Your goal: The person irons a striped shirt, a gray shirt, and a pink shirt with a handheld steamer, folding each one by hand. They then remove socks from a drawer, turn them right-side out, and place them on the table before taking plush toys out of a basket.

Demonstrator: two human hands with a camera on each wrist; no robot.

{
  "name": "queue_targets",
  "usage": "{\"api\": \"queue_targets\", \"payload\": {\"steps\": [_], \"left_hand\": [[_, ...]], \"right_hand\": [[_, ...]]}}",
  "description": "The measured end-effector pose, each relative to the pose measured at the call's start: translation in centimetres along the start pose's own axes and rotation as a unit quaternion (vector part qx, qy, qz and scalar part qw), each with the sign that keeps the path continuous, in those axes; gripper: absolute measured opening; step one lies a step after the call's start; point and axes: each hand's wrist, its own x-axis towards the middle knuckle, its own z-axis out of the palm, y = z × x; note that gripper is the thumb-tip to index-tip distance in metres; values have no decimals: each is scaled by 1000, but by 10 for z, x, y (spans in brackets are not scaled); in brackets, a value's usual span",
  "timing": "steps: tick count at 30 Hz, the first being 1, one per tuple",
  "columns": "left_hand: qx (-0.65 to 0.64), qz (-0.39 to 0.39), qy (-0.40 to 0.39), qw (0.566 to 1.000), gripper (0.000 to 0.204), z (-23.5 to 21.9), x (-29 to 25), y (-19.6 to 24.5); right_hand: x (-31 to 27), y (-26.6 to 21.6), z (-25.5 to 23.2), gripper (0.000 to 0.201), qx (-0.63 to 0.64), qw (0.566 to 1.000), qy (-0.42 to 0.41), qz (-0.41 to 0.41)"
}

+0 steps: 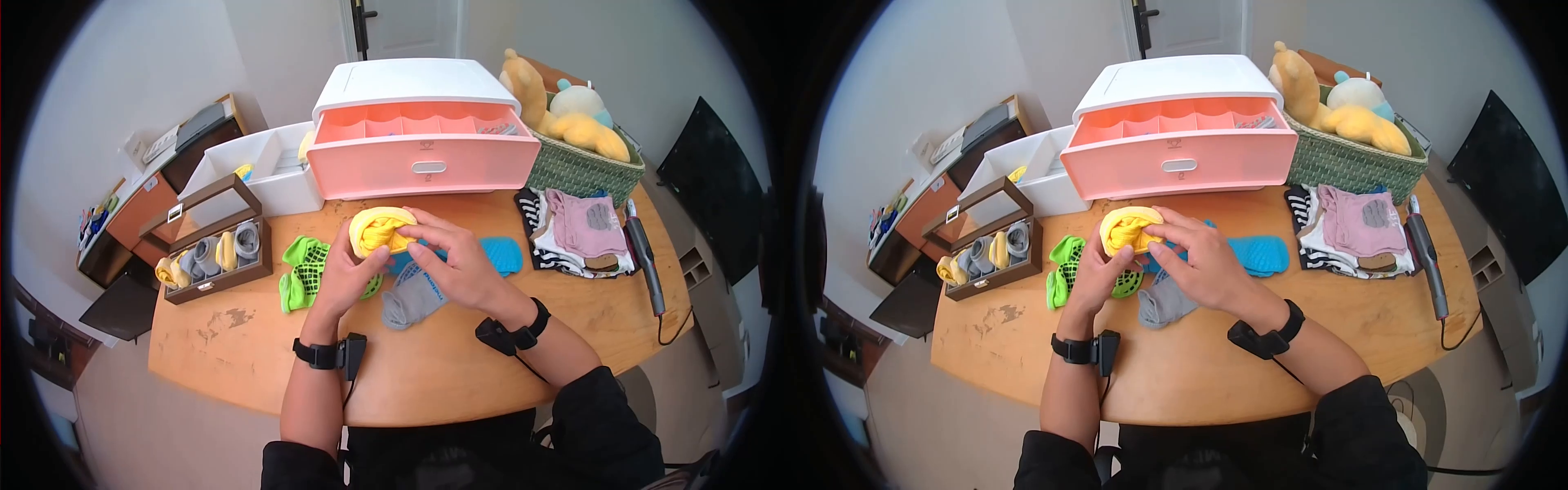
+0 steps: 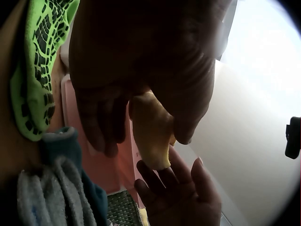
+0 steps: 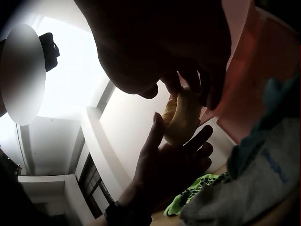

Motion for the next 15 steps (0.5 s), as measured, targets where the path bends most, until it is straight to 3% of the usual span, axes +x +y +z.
{"api": "queue_targets", "payload": {"steps": [7, 11, 15], "left_hand": [[-54, -35, 25, 998, 39, 10, 0, -4], [-65, -56, 2, 996, 39, 2, 1, -14], [-109, -32, 37, 993, 42, 13, 4, -15]], "right_hand": [[-3, 18, 10, 27, 94, 992, 69, 56], [-5, 14, 10, 29, 178, 974, 47, 136], [-5, 21, 9, 30, 241, 953, 43, 181]]}}
